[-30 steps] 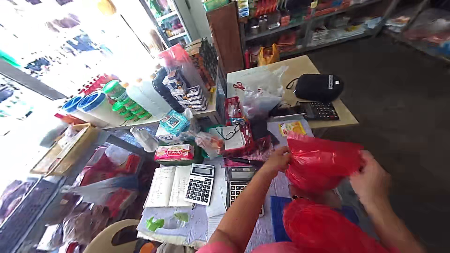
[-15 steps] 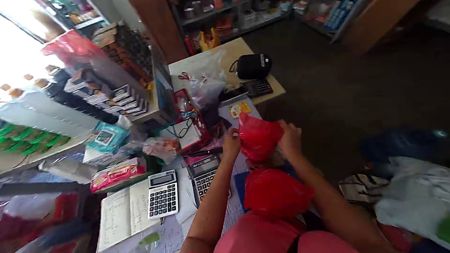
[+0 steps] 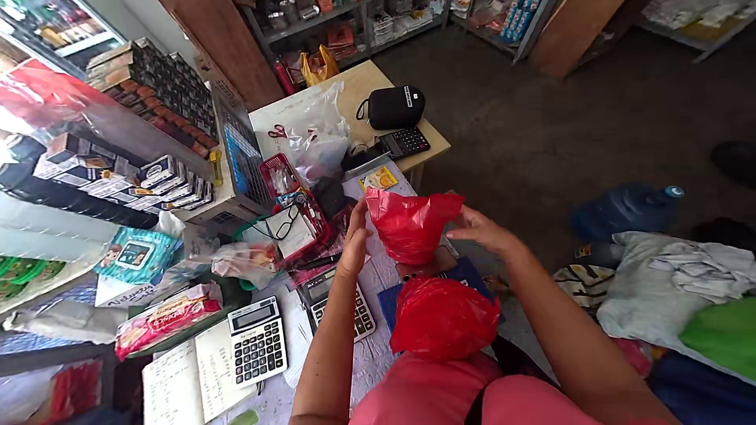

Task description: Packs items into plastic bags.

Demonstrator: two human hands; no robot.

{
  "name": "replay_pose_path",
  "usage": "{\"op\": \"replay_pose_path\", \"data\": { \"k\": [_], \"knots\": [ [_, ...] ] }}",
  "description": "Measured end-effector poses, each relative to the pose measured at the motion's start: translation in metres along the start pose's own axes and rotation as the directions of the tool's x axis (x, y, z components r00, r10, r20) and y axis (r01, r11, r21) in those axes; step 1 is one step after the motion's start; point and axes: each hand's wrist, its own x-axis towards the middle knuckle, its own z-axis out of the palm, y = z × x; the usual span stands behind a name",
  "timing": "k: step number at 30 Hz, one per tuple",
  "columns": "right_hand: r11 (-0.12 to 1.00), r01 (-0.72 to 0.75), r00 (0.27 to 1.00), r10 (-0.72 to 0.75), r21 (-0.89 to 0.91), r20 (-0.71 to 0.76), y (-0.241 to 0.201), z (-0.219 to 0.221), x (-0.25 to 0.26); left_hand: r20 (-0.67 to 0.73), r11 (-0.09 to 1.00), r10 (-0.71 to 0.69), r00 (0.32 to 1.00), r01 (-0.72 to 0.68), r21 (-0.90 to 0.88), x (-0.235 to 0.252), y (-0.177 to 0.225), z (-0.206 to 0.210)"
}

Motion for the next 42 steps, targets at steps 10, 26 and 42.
{"op": "replay_pose_path", "data": {
  "k": [10, 26, 42],
  "knots": [
    [0.997, 0.069, 0.997, -0.068, -0.023, 0.039, 0.002, 0.021, 0.038, -0.043, 1.0, 0.021, 0.999, -0.021, 0.002, -0.001, -0.027, 0.037],
    [0.991, 0.119, 0.988, -0.125, 0.066, 0.087, -0.015, 0.007, 0.02, 0.044, 1.0, -0.009, 0.999, 0.009, 0.017, 0.01, -0.011, -0.008],
    [0.972, 0.083, 0.993, -0.1, 0.222, 0.066, 0.029, 0.032, 0.042, -0.015, 0.985, 0.109, 0.994, -0.105, 0.139, 0.011, -0.027, 0.039]
  ]
}}
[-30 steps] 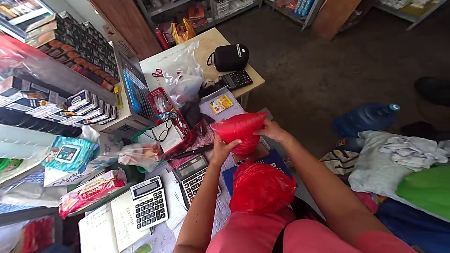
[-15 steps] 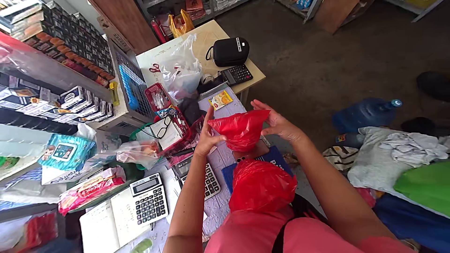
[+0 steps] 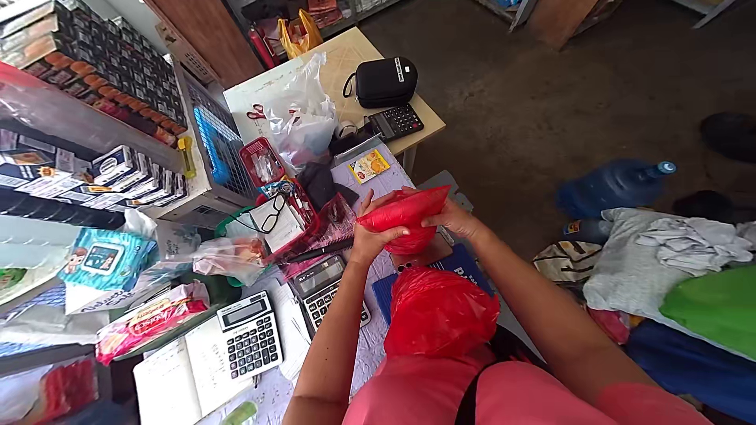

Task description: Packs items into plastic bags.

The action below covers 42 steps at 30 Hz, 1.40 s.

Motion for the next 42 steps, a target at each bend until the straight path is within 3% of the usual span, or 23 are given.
{"op": "replay_pose_path", "data": {
  "k": [8, 16, 21, 29, 32, 34, 38, 42],
  "knots": [
    [0.998, -0.038, 0.999, 0.039, 0.059, -0.014, 0.01, -0.001, -0.003, -0.029, 0.996, 0.041, 0.999, -0.043, -0.074, -0.004, -0.007, 0.007],
    [0.991, -0.031, 0.999, 0.035, 0.131, -0.03, 0.028, -0.001, -0.008, -0.059, 0.995, -0.032, 0.998, 0.026, -0.098, -0.014, -0.014, 0.01],
    [0.991, -0.025, 0.991, 0.042, 0.134, -0.126, 0.023, 0.015, -0.007, -0.05, 0.989, 0.125, 0.991, -0.128, -0.068, -0.008, -0.004, 0.008],
    [0.985, 0.005, 0.984, 0.026, 0.173, -0.177, 0.031, 0.014, -0.009, -0.045, 0.992, 0.117, 0.992, -0.119, -0.047, -0.008, -0.003, 0.01],
    [0.986, -0.02, 0.985, 0.048, 0.164, -0.165, 0.009, 0.024, -0.01, -0.028, 0.993, 0.108, 0.994, -0.11, -0.047, -0.007, -0.001, 0.009],
    [0.987, -0.052, 0.986, 0.075, 0.152, -0.148, -0.016, 0.036, -0.012, 0.014, 0.989, 0.132, 0.991, -0.131, -0.063, -0.005, 0.002, 0.004],
    [0.996, 0.086, 0.996, -0.086, 0.023, -0.014, 0.006, -0.007, -0.011, 0.052, 0.989, 0.105, 0.993, -0.099, -0.107, -0.01, 0.021, -0.015],
    [0.981, 0.105, 0.991, -0.116, -0.165, -0.061, -0.016, -0.026, -0.025, 0.021, 0.991, 0.118, 0.993, -0.119, 0.056, -0.007, 0.026, -0.04]
  ]
}}
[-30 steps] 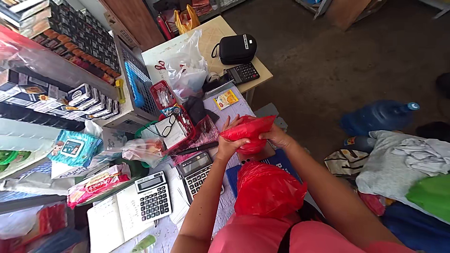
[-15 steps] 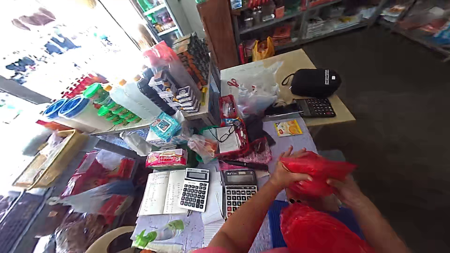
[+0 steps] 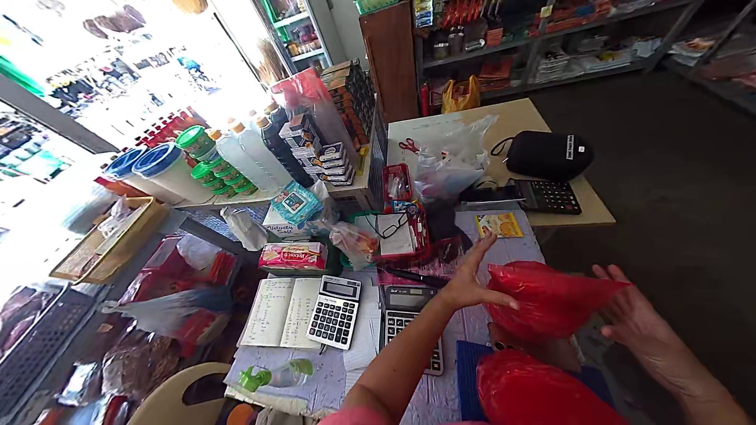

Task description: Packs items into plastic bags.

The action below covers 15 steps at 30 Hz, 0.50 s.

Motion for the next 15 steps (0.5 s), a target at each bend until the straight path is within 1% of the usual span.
{"op": "replay_pose_path", "data": {
  "k": [2, 4, 5, 7, 9, 11, 13, 15],
  "knots": [
    [0.997, -0.016, 1.0, 0.016, -0.078, 0.002, -0.003, 0.001, -0.003, 0.044, 0.996, -0.056, 0.997, 0.053, 0.073, 0.0, -0.004, 0.0],
    [0.993, -0.002, 1.0, 0.005, -0.122, 0.023, -0.002, 0.007, 0.001, 0.073, 0.995, -0.087, 0.994, 0.083, 0.053, 0.001, -0.008, 0.008],
    [0.993, 0.001, 0.999, 0.003, -0.117, 0.036, -0.001, 0.012, 0.003, 0.082, 0.996, -0.084, 0.993, 0.082, 0.023, 0.002, -0.01, 0.013],
    [0.999, -0.001, 0.998, 0.004, -0.052, 0.056, 0.0, 0.022, 0.007, 0.101, 0.997, -0.062, 0.993, 0.065, -0.032, 0.003, -0.012, 0.022],
    [1.0, -0.014, 0.997, 0.016, -0.017, 0.074, 0.002, 0.031, 0.012, 0.093, 0.998, -0.044, 0.995, 0.048, -0.042, 0.003, -0.013, 0.028],
    [0.998, -0.044, 0.998, 0.046, -0.044, 0.046, 0.003, 0.037, 0.012, 0.074, 0.999, -0.038, 0.997, 0.04, -0.028, 0.001, -0.018, 0.032],
    [0.99, -0.118, 0.993, 0.116, -0.073, -0.026, 0.001, 0.04, 0.01, 0.043, 0.998, -0.031, 0.999, 0.033, -0.062, 0.0, -0.028, 0.036],
    [0.979, -0.199, 0.977, 0.196, -0.034, -0.078, 0.002, 0.041, 0.007, 0.023, 0.992, -0.064, 0.998, 0.066, -0.111, -0.004, -0.042, 0.042]
  ]
}}
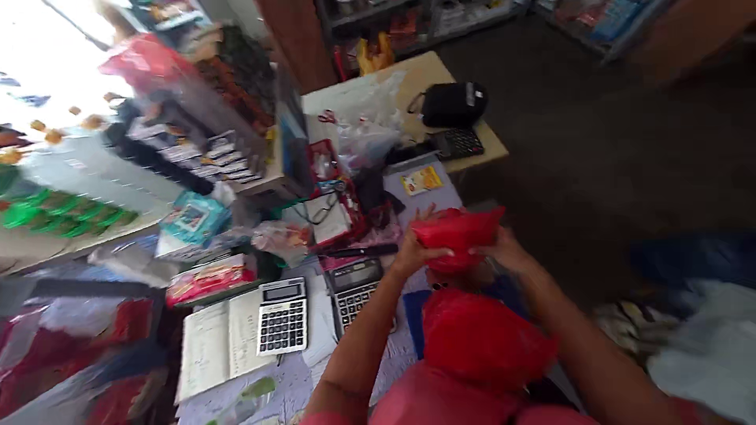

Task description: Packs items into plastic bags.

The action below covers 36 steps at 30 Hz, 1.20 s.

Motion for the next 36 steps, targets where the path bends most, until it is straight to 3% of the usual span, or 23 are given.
{"op": "replay_pose_path", "data": {
  "k": [4, 12, 15, 18, 20, 23, 26, 29, 31, 33, 36],
  "knots": [
    [0.99, -0.006, 1.0, 0.005, 0.139, 0.006, 0.022, -0.005, 0.004, -0.014, 0.998, -0.007, 1.0, 0.006, -0.059, 0.0, -0.015, 0.006],
    [0.98, -0.012, 0.997, -0.003, 0.2, 0.073, 0.014, -0.01, 0.006, 0.012, 0.992, -0.095, 0.995, 0.096, -0.084, -0.001, -0.007, 0.004],
    [0.992, 0.078, 0.997, -0.081, 0.102, 0.02, -0.007, -0.025, -0.008, 0.04, 0.982, -0.171, 0.985, 0.173, -0.077, -0.009, 0.018, -0.013],
    [0.968, 0.184, 0.973, -0.203, -0.168, -0.106, -0.053, -0.05, -0.043, 0.004, 0.99, -0.137, 0.991, 0.137, -0.035, -0.01, 0.048, -0.046],
    [0.878, 0.268, 0.945, -0.319, -0.397, -0.067, -0.088, -0.056, -0.074, -0.036, 0.991, -0.118, 0.992, 0.12, 0.065, -0.005, 0.071, -0.065],
    [0.713, 0.481, 0.874, -0.431, -0.51, 0.222, -0.136, -0.027, -0.12, -0.022, 0.943, -0.07, 0.997, 0.074, 0.325, 0.01, 0.11, -0.068],
    [0.508, 0.645, 0.764, -0.4, -0.571, 0.506, -0.152, 0.021, -0.145, 0.119, 0.862, -0.059, 0.991, -0.01, 0.507, 0.026, 0.142, -0.057],
    [0.31, 0.723, 0.691, -0.346, -0.617, 0.635, -0.139, 0.041, -0.15, 0.131, 0.76, -0.058, 0.99, -0.041, 0.648, 0.051, 0.137, -0.076],
    [0.276, 0.715, 0.698, -0.337, -0.642, 0.632, -0.13, 0.042, -0.15, -0.016, 0.767, -0.17, 0.985, 0.143, 0.625, 0.069, 0.107, -0.105],
    [0.271, 0.689, 0.721, -0.35, -0.673, 0.597, -0.123, 0.042, -0.151, -0.184, 0.732, -0.346, 0.92, 0.387, 0.56, 0.086, 0.063, -0.13],
    [0.31, 0.66, 0.747, -0.366, -0.685, 0.554, -0.116, 0.043, -0.155, -0.235, 0.51, -0.518, 0.822, 0.518, 0.687, 0.099, 0.02, -0.144]
  ]
}}
